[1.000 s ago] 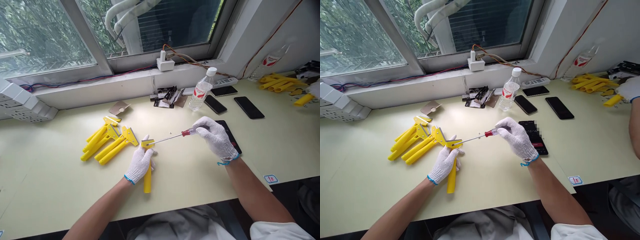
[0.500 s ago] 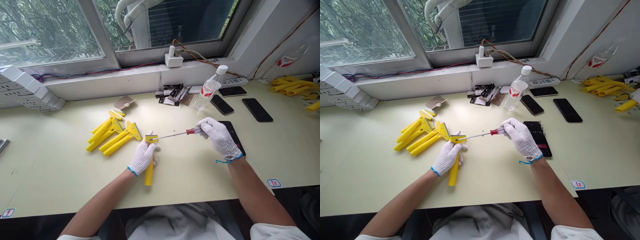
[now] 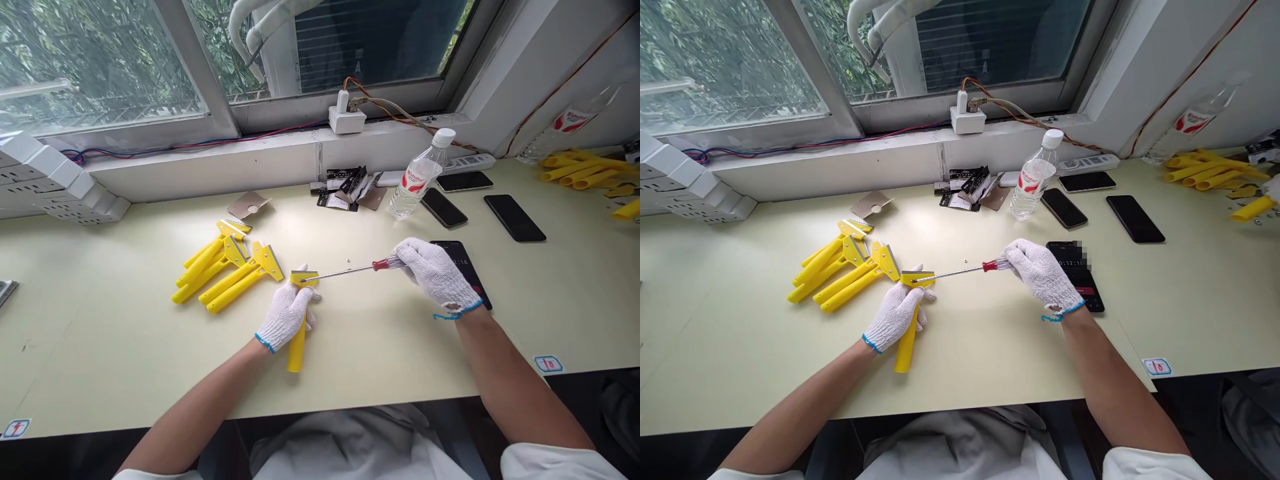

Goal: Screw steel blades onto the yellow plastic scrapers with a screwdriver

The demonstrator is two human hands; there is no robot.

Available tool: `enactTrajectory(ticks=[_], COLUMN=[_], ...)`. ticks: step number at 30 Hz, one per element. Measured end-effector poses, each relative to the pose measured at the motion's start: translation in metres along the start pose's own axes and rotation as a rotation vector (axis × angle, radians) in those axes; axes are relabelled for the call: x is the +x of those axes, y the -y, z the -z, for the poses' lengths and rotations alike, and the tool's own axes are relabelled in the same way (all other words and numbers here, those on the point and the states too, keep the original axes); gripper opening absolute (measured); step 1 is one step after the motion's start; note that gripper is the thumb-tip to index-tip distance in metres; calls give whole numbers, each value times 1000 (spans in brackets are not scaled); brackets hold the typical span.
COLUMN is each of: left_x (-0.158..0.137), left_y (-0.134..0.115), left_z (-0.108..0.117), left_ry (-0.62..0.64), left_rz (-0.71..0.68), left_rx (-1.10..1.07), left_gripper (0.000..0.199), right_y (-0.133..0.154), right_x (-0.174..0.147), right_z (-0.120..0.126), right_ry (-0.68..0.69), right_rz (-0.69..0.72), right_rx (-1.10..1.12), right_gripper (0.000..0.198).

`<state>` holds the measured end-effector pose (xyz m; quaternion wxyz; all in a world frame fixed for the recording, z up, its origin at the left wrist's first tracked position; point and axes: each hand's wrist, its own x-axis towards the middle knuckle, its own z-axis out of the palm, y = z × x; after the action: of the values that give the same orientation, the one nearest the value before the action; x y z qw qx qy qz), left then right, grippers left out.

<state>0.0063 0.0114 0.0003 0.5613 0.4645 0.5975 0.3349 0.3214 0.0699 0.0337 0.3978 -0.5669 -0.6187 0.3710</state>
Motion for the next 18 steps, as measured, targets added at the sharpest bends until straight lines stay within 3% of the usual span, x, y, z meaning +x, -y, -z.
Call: enactTrajectory(ticks=[3,7,10,14,18], left_x=[0,1,3,3,-1], left_y=[1,4,7,10,5], left_z=[0,2,3,4,4], left_ry=[1,11,8,69,240], left_rz=[-12,-11,-16,-13,-14], left_rx=[5,47,42,23,-93], left_gripper=[41,31,28,37,64], right_y=[0,-2,0,0,-11], right_x=[-1,-5,-4,5,18], right_z=[5,3,-4,-11,-7], right_ry=[29,78,81,-111,-280], right_rz=[33,94,15,-160,-235], right_rx=[97,391,412,309,313], right_gripper=[19,30,21,23,34])
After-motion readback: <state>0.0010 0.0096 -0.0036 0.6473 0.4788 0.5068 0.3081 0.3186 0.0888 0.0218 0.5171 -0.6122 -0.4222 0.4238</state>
